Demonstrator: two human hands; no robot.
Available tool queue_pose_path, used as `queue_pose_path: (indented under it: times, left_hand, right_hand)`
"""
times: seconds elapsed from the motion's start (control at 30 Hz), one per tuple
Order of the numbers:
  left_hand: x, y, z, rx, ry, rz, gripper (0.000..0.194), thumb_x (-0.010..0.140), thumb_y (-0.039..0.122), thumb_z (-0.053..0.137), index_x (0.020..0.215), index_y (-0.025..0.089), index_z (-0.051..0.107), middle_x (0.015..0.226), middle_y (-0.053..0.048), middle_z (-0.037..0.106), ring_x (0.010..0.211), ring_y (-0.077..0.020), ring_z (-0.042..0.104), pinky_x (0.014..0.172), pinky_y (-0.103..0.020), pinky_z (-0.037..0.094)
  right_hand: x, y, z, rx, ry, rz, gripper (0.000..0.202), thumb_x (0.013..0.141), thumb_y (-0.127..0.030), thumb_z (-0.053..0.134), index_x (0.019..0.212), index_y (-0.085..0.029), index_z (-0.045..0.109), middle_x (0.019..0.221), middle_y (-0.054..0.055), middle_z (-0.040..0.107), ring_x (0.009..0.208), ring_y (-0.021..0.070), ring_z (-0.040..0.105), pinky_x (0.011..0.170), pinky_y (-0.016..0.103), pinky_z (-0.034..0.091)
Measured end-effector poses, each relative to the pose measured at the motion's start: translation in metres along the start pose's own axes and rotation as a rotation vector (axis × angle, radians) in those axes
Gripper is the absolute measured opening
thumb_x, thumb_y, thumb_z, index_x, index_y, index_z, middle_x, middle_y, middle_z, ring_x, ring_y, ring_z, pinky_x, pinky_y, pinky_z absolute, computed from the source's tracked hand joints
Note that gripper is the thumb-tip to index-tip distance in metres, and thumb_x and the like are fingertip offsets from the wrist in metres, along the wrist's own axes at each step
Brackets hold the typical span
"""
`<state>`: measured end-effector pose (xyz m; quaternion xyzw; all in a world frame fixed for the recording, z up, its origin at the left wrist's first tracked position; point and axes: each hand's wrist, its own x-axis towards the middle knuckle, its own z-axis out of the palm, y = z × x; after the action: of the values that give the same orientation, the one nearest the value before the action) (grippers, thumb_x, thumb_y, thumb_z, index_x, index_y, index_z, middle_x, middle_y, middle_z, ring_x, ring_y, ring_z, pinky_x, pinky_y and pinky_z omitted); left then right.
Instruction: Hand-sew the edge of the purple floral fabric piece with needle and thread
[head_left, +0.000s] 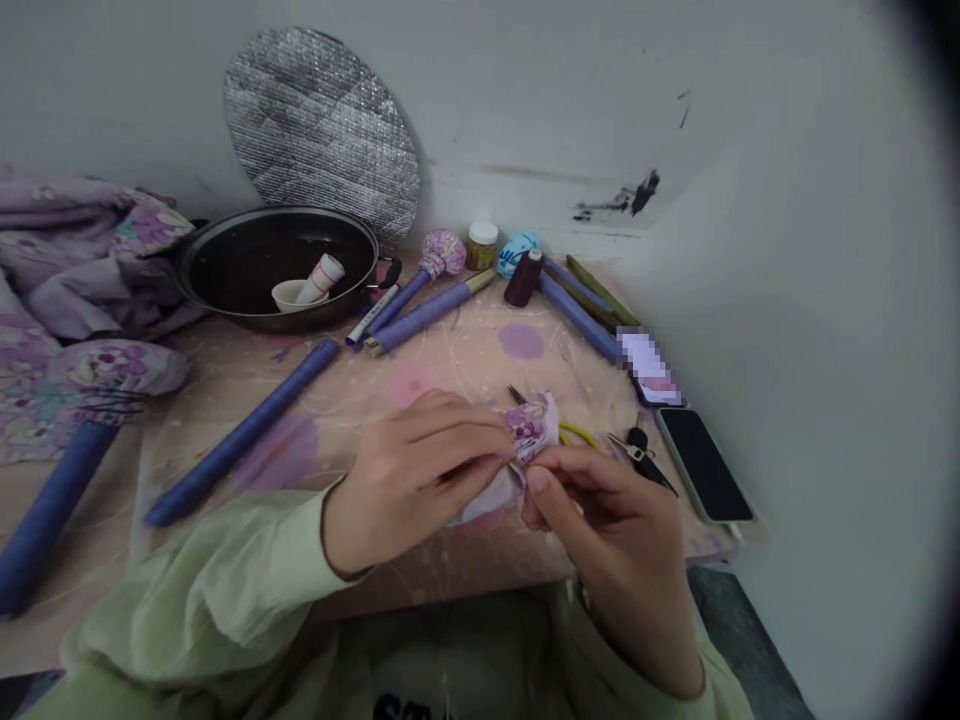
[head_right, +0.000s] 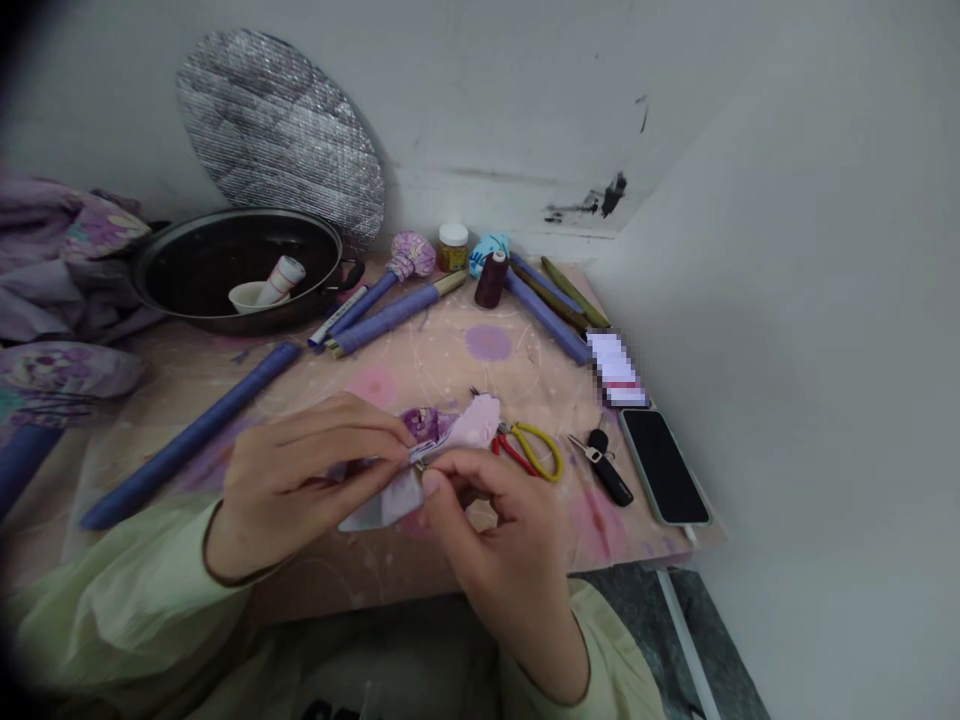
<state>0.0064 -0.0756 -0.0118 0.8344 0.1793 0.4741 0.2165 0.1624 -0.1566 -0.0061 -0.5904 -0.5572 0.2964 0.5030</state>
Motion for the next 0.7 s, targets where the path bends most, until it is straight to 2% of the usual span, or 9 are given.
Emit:
queue_pose_path:
  times: [0.27, 0.47, 0.7]
  left_hand:
    - [-0.001, 0.002, -0.003, 0.065, -0.029, 0.039, 0.009, 0.085, 0.009, 0.063, 0.090, 0.016, 0.064, 0.091, -0.006, 0.071, 0.085, -0.0160, 0.066, 0.078, -0.033, 0.057]
    - [-0.006, 0.000, -0.006, 0.099, -0.070, 0.154, 0.014, 0.085, 0.006, 0.060, 0.098, 0.011, 0.064, 0.094, -0.011, 0.070, 0.086, -0.0195, 0.063, 0.077, -0.037, 0.056]
    - [-0.010, 0.002, -0.008, 0.119, -0.079, 0.160, 0.018, 0.088, 0.011, 0.058, 0.106, 0.012, 0.062, 0.099, -0.011, 0.070, 0.093, -0.0224, 0.062, 0.079, -0.039, 0.056]
  right_hand:
    - [-0.002, -0.003, 0.001, 0.023, -0.029, -0.030, 0.013, 0.086, -0.013, 0.057, 0.076, -0.020, 0.063, 0.057, -0.005, 0.064, 0.050, 0.0069, 0.059, 0.050, 0.016, 0.046]
    - [-0.002, -0.008, 0.002, 0.003, -0.040, -0.031, 0.014, 0.085, -0.014, 0.056, 0.073, -0.019, 0.061, 0.058, -0.004, 0.062, 0.051, 0.0080, 0.057, 0.050, 0.018, 0.045]
    - [-0.003, -0.011, 0.002, -0.027, -0.041, -0.020, 0.020, 0.086, -0.016, 0.055, 0.068, -0.019, 0.060, 0.057, -0.003, 0.059, 0.053, 0.0086, 0.055, 0.051, 0.020, 0.044]
